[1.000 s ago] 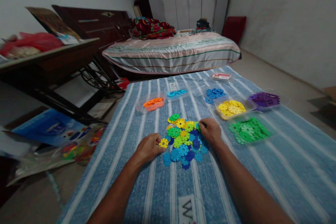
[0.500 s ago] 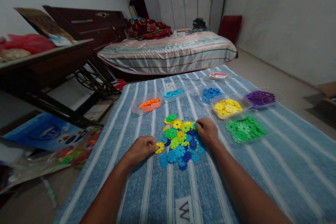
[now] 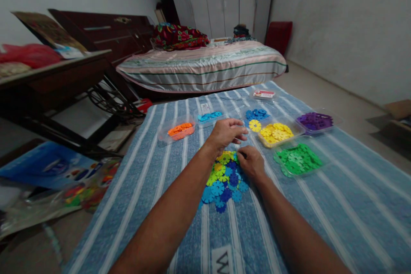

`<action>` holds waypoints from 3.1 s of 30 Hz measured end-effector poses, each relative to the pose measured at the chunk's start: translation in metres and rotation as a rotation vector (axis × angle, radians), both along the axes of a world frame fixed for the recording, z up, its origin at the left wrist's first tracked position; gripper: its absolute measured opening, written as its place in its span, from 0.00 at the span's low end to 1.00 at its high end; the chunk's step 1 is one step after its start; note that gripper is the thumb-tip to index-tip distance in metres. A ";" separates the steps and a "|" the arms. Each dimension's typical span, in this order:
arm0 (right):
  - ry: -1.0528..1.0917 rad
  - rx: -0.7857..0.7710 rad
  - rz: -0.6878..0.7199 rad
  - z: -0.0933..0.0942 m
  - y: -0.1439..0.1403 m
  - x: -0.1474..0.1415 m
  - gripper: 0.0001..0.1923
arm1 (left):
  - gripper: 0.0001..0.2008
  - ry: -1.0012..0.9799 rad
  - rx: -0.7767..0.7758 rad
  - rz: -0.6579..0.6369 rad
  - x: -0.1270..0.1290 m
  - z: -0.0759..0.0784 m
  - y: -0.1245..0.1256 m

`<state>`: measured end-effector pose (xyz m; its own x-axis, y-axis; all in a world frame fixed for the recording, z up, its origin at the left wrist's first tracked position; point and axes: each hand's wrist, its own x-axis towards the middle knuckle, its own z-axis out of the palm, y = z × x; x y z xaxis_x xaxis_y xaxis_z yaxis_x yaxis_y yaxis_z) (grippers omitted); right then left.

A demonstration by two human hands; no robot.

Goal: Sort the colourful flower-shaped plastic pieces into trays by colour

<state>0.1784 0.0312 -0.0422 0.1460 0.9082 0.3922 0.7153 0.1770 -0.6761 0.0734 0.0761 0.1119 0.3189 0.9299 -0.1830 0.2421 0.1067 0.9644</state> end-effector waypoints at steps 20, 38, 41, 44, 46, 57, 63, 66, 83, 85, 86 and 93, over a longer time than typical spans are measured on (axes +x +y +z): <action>0.057 -0.007 0.007 0.000 0.000 0.000 0.10 | 0.13 0.956 0.650 -0.253 -0.070 -0.092 -0.108; 0.046 0.011 0.012 -0.001 0.000 0.000 0.10 | 0.13 1.090 0.633 -0.093 -0.050 -0.079 -0.045; 0.054 0.010 0.017 -0.001 0.001 0.000 0.10 | 0.17 1.132 0.545 -0.174 -0.045 -0.077 -0.032; 0.057 0.004 0.014 0.000 0.001 -0.001 0.10 | 0.17 1.138 0.478 -0.218 -0.044 -0.080 -0.022; 0.056 -0.001 0.012 0.001 0.001 -0.001 0.10 | 0.15 1.111 0.487 -0.208 -0.046 -0.084 -0.017; 0.042 -0.017 0.014 0.003 0.001 -0.001 0.10 | 0.06 0.764 0.420 -0.131 -0.063 -0.070 -0.009; 0.043 -0.035 0.011 0.004 0.001 -0.002 0.09 | 0.10 0.591 0.272 -0.096 -0.061 -0.045 0.004; 0.039 -0.046 0.002 0.003 0.001 -0.002 0.10 | 0.09 0.384 0.238 -0.042 -0.030 -0.033 0.013; 0.055 -0.037 0.016 0.003 0.003 -0.003 0.09 | 0.07 1.252 0.407 -0.199 -0.078 -0.049 0.004; 0.058 -0.034 0.017 0.003 0.003 -0.003 0.10 | 0.06 1.267 0.420 -0.209 -0.084 -0.054 -0.003; 0.059 -0.032 0.019 0.003 0.002 -0.002 0.10 | 0.06 1.263 0.427 -0.210 -0.085 -0.055 -0.005; 0.055 -0.033 0.022 0.003 0.003 -0.002 0.10 | 0.20 1.202 0.366 -0.245 -0.092 -0.062 0.001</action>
